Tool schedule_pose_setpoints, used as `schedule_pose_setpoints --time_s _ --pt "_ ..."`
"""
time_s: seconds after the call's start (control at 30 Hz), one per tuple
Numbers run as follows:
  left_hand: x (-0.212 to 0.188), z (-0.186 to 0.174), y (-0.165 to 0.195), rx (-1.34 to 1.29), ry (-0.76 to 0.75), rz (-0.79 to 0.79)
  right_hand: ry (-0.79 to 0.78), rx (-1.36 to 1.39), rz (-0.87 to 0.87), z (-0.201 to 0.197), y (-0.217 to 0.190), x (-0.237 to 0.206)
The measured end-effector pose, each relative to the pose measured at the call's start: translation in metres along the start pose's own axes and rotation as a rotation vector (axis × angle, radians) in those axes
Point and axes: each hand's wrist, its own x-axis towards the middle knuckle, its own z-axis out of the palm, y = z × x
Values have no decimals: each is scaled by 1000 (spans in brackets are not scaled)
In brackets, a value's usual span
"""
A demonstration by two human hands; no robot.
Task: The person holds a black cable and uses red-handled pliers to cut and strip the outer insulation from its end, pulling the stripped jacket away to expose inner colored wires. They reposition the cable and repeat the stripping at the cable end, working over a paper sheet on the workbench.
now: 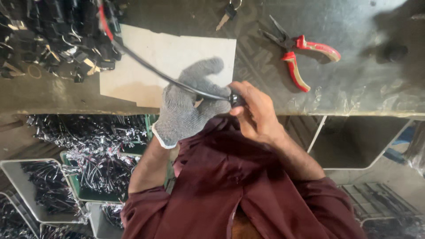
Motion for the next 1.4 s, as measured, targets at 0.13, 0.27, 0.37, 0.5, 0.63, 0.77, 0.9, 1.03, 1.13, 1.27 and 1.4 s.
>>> schedule_pose_setpoints --time_s 0.13,0.27,0.37,0.5,0.63,0.77,0.9,1.03,1.13,1.27,1.4 --pt "-6 -1 -7 -100 -114 -160 -25 7 -17 3 2 0" --pt "-10 1 -10 -52 -104 -167 -39 -25 92 4 6 2" --pt "-11 5 -13 -67 -105 -82 -65 9 31 2 9 2" --pt "-13 5 -21 -127 -119 -24 -51 21 -12 4 10 0" --pt "-16 6 -17 -36 -15 -58 -51 164 149 10 12 -2" --pt "-19 14 3 -52 64 -85 -117 372 221 6 18 -2" --pt "-17 19 8 130 0 -135 -140 502 444 0 19 -2" --pt "-16 15 -2 -98 -126 31 -163 485 245 1 13 -2" --pt "-14 11 -5 -130 -181 27 -154 423 221 1 14 3" --pt "-11 6 -4 -191 -167 -49 -384 398 555 -4 27 6" --pt "-15 4 1 -655 -240 33 -616 867 143 0 45 -14"
